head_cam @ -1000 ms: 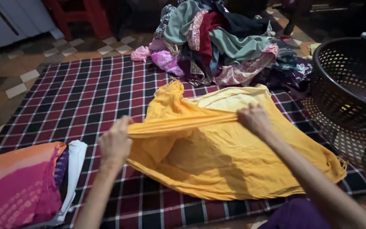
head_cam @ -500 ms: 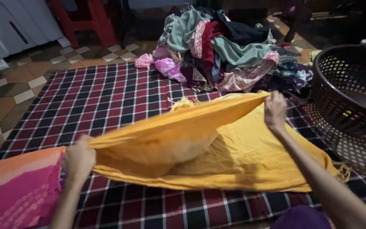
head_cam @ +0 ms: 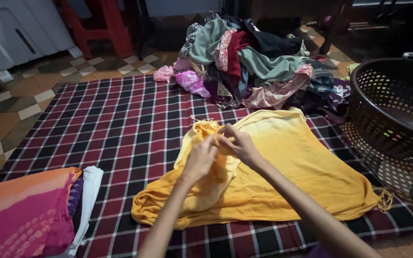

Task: The person folds a yellow scarf and a patterned cloth on a checkered mat. They smooth, fold, and stack the items one at a time, then place the finished stack aside.

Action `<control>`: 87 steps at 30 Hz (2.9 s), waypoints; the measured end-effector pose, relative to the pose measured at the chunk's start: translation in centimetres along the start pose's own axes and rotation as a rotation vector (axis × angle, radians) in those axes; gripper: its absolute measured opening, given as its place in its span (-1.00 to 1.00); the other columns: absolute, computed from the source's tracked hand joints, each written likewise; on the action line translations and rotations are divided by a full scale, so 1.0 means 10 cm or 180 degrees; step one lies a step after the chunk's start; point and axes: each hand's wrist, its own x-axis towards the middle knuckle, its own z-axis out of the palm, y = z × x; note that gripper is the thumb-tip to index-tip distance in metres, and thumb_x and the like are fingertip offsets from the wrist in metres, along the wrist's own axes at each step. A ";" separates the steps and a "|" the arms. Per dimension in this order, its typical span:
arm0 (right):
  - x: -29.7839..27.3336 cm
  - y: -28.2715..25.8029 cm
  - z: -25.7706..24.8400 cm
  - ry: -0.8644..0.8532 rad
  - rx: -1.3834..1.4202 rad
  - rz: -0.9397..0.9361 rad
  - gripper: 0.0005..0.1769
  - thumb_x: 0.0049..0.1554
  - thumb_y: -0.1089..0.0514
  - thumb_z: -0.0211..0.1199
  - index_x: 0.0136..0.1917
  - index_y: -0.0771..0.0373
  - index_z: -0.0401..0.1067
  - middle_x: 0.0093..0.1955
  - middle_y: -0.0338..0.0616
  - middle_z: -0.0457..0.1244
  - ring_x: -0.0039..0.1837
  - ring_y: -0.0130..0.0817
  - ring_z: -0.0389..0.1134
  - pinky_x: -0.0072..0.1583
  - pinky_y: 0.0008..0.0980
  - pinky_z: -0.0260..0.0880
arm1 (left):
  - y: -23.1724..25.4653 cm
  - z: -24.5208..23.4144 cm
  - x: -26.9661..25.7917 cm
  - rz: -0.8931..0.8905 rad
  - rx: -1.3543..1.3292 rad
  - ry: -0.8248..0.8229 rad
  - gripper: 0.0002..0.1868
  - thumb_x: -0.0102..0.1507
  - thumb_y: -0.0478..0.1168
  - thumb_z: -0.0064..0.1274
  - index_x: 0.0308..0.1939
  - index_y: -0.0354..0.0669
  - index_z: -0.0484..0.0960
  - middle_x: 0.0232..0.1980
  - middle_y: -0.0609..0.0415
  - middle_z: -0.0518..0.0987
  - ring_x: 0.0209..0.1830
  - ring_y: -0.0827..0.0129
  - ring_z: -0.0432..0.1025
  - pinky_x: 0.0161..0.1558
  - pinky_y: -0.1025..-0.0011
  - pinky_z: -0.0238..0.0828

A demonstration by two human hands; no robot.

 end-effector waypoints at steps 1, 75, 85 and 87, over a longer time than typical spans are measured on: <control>-0.03 -0.04 -0.04 -0.0191 0.0097 -0.0080 -0.74 0.25 0.05 0.28 0.12 0.24 0.43 -0.24 -0.07 0.33 -0.19 -0.47 0.32 -0.17 -0.35 0.39 | -0.04 -0.08 0.01 0.0078 -0.0405 0.0289 -0.62 0.42 -0.16 -0.25 0.27 -0.17 0.43 -0.07 -0.12 0.65 -0.25 0.24 0.58 -0.19 0.27 0.56; -3.53 2.39 -3.13 0.1277 -0.1733 0.2280 -0.64 0.12 0.31 0.17 0.14 0.14 0.63 0.02 -0.08 0.45 -0.09 -0.34 0.48 0.04 -0.33 0.48 | -2.77 -0.21 -1.13 -0.1656 0.2052 -0.2161 -0.37 0.26 0.28 0.07 0.38 0.31 0.61 0.53 0.25 0.44 0.52 0.40 0.29 0.54 0.41 0.15; -3.51 2.50 -2.92 0.2014 -0.0870 0.3970 -0.63 0.09 0.02 0.38 0.11 0.25 0.55 0.01 0.13 0.46 0.04 0.06 0.54 0.07 -0.10 0.53 | -0.11 2.83 0.21 0.1974 0.0629 -0.1517 -0.44 0.36 0.16 0.05 0.21 -0.20 0.59 0.21 -0.21 0.60 0.22 -0.05 0.49 0.24 0.12 0.41; -3.39 2.51 -2.76 0.3027 -0.1085 0.3163 -0.48 -0.11 0.13 0.51 0.13 0.22 0.52 0.06 0.01 0.37 0.08 -0.18 0.43 0.08 -0.23 0.44 | 0.47 3.44 0.30 0.1316 -0.0128 -0.1860 -0.43 0.28 0.03 0.10 0.29 -0.18 0.49 0.27 -0.12 0.57 0.14 0.04 0.54 0.18 0.23 0.45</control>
